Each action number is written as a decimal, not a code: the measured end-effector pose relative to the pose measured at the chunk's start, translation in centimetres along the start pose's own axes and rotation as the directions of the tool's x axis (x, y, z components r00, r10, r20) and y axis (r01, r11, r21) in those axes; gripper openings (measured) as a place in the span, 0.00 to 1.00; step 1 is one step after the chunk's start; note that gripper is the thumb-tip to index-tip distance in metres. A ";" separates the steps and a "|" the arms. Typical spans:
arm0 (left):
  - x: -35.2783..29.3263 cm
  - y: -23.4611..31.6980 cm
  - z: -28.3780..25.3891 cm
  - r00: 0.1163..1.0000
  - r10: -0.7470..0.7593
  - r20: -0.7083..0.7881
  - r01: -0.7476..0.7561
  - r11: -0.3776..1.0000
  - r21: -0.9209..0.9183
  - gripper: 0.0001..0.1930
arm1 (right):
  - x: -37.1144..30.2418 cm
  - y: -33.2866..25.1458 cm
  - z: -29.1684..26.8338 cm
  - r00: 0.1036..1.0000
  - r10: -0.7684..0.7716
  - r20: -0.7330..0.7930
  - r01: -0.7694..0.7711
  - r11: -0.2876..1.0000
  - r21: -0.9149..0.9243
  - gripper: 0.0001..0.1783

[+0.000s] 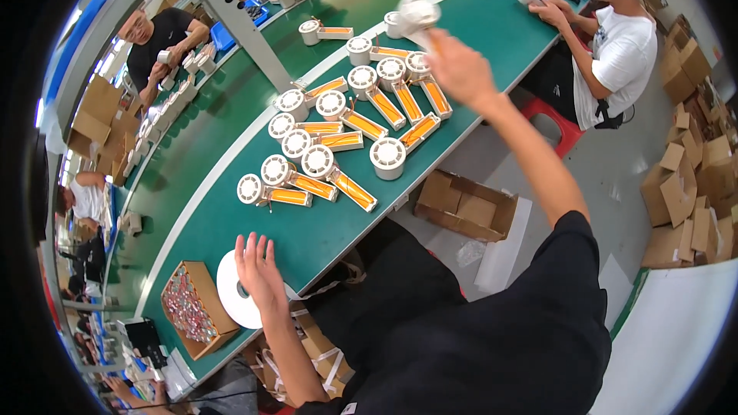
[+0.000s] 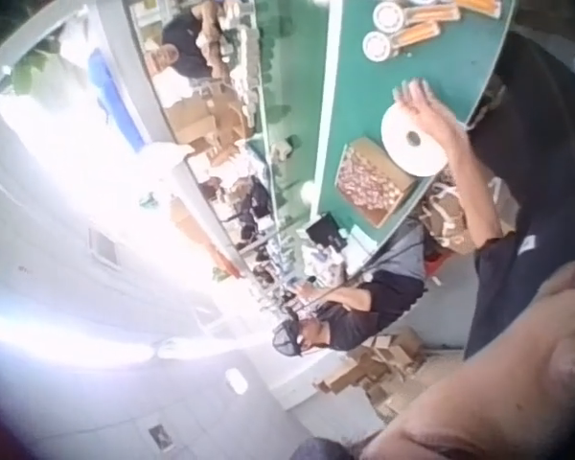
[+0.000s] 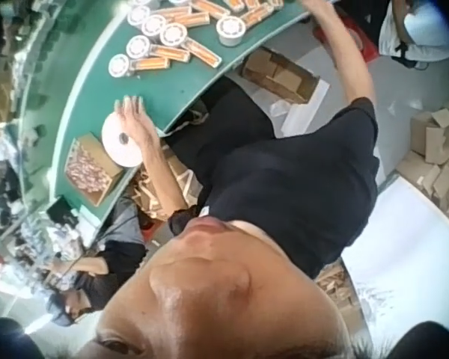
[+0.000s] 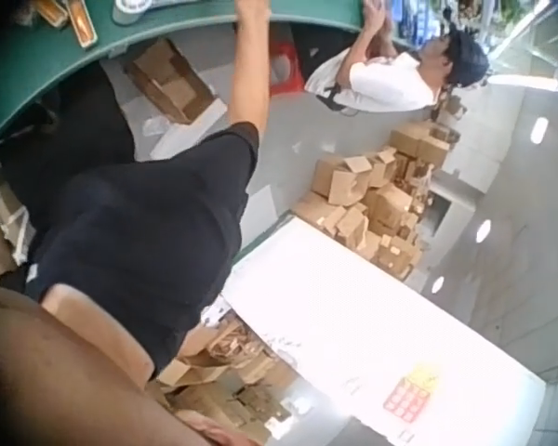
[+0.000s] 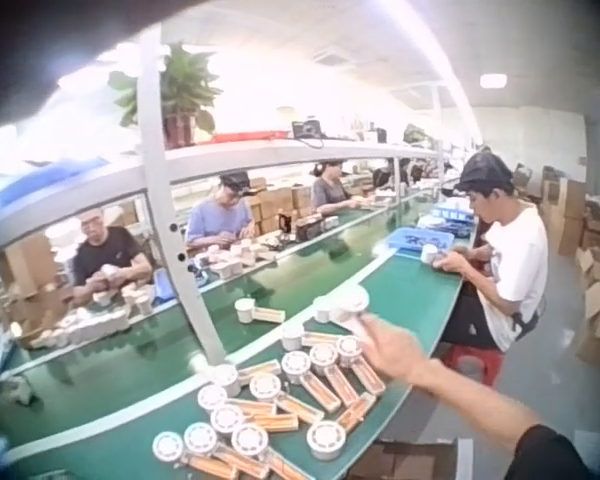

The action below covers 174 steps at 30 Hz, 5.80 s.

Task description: The person assembles electronic components by applying adhesive tape to batteries and circular bases, then joining these parts by hand on an assembly line.

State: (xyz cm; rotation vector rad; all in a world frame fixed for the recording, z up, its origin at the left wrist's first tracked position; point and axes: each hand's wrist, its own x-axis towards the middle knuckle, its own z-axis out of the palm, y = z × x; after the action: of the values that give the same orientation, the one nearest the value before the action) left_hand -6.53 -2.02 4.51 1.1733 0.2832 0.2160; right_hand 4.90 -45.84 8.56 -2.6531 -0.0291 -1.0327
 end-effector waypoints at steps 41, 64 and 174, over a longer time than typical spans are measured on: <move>-4.1 -0.8 0.9 0.969 0.206 -0.135 -0.192 0.975 0.109 0.28 | -7.5 -26.0 6.7 0.762 -0.424 0.490 0.407 0.902 0.147 0.24; -12.0 -3.0 -0.7 0.940 0.271 0.205 -0.300 0.945 0.126 0.18 | 5.8 -2.8 3.7 0.998 0.018 0.059 0.007 0.921 -0.388 0.19; -12.4 0.6 -15.0 0.828 0.533 -0.175 -0.282 0.665 0.691 0.07 | -1.2 -43.7 8.0 0.306 -0.934 0.182 0.368 0.292 0.883 0.14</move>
State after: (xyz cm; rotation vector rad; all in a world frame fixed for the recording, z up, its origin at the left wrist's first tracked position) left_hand -23.17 7.40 0.99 1.8933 0.4326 0.8074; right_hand 3.88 -1.69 13.64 -1.9489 -1.6543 0.0640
